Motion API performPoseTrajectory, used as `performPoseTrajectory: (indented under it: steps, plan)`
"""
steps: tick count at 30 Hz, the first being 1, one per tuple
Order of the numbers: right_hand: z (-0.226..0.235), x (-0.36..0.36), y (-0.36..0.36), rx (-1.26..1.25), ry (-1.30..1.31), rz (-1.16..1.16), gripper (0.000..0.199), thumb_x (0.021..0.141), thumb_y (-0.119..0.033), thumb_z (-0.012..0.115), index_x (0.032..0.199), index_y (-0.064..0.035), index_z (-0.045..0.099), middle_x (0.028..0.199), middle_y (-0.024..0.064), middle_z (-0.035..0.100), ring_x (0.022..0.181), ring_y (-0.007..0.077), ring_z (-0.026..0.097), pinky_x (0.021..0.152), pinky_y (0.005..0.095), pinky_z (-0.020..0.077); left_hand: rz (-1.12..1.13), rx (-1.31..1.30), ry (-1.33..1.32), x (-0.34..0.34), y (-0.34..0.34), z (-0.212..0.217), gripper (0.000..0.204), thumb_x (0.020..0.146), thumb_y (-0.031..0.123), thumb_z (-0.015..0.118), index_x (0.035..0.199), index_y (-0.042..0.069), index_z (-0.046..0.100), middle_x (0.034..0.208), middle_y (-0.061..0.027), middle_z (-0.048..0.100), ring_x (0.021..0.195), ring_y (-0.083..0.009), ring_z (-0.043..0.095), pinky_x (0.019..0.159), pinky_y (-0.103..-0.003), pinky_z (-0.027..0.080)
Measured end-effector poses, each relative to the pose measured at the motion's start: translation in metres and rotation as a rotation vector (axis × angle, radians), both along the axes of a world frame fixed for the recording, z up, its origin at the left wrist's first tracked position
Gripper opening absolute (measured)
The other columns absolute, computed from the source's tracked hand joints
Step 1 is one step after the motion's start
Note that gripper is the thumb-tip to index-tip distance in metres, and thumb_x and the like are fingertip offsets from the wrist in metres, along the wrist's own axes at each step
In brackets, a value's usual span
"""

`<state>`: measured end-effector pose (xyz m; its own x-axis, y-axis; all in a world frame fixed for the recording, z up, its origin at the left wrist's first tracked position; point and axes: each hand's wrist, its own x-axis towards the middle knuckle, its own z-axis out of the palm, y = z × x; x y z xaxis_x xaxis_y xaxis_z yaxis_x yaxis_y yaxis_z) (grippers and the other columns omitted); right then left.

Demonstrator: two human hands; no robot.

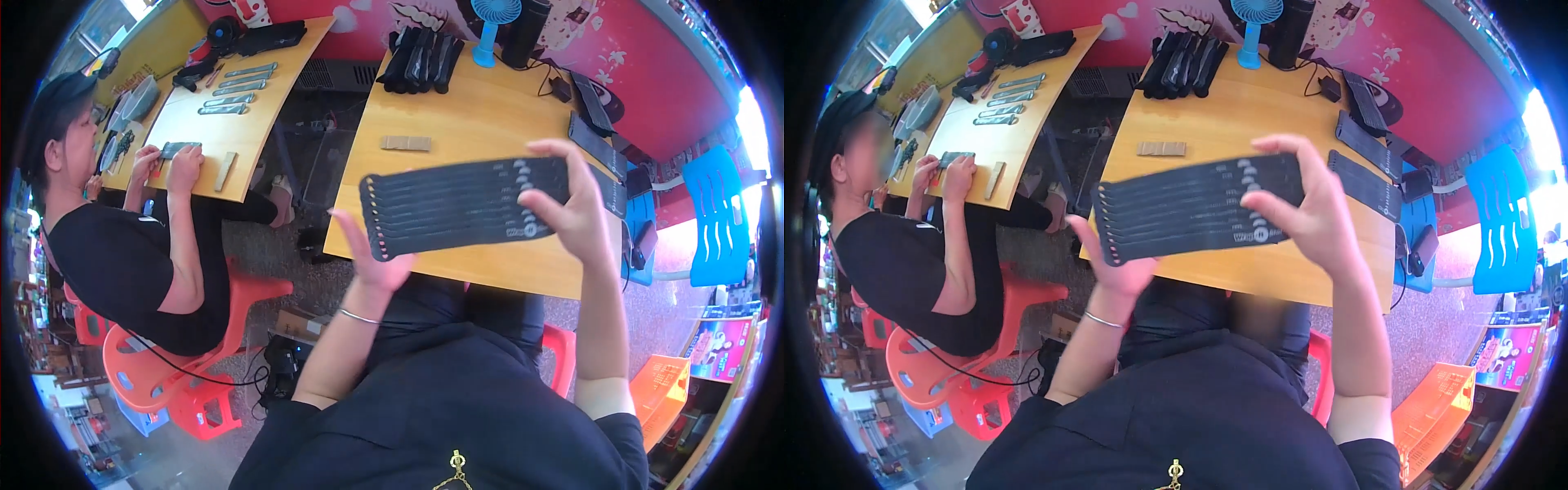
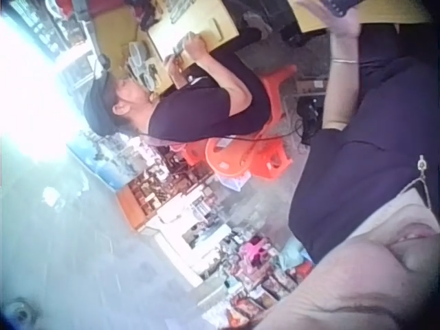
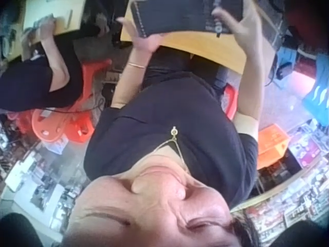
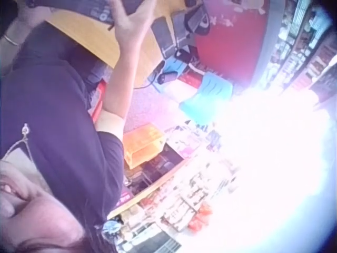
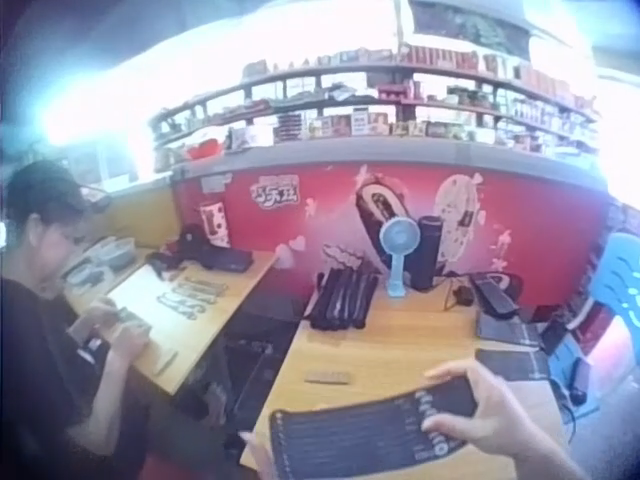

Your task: Inspecting and assembling components of silicone watch straps at a workbench.

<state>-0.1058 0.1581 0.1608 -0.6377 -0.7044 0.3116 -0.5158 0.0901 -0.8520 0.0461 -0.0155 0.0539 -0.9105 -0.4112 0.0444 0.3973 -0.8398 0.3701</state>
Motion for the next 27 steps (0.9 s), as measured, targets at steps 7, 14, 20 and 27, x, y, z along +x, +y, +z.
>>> performPoseTrajectory:
  steps: [7,14,20,27]
  plan:
    - [-0.046,0.005,0.005,-0.014,-0.122,-0.083,0.035,0.086,-0.016,0.068,0.115,-0.0032,0.054,0.084,0.0027,0.064,0.080,0.0081,0.060,0.074,0.0226,0.0481,0.068,-0.619,-0.400,0.006,-0.018,-0.002,0.050,0.096,0.034,0.054,0.128,-0.004,0.048,0.108,-0.0098,0.063,0.096,-0.0141,0.062,0.083,-0.028,0.052]
    - [-0.087,-0.009,0.006,-0.111,-0.302,-0.174,0.028,0.097,-0.026,0.055,0.089,0.0006,0.058,0.070,-0.0016,0.055,0.066,0.0033,0.046,0.059,0.0221,0.0417,0.086,-0.667,-0.557,0.007,-0.012,-0.003,0.024,0.096,0.027,0.055,0.095,0.003,0.057,0.073,-0.0035,0.063,0.053,-0.0092,0.059,0.042,-0.021,0.046]
    - [-0.091,0.000,0.002,-0.103,-0.201,-0.275,0.031,0.097,-0.027,0.055,0.083,0.0012,0.057,0.066,0.0002,0.053,0.064,0.0047,0.044,0.057,0.0235,0.0405,0.172,-0.806,-0.586,0.008,-0.011,-0.005,0.032,0.096,0.032,0.055,0.093,0.000,0.056,0.073,-0.0025,0.061,0.054,-0.0070,0.057,0.044,-0.019,0.045]
    - [-0.087,0.003,0.002,-0.127,-0.209,-0.284,0.032,0.097,-0.027,0.055,0.084,0.0013,0.057,0.065,0.0010,0.053,0.063,0.0057,0.044,0.057,0.0239,0.0407,0.320,-0.855,-0.461,0.006,-0.016,-0.020,0.036,0.099,0.032,0.049,0.091,-0.001,0.061,0.083,0.0002,0.062,0.075,-0.0038,0.053,0.066,-0.020,0.044]
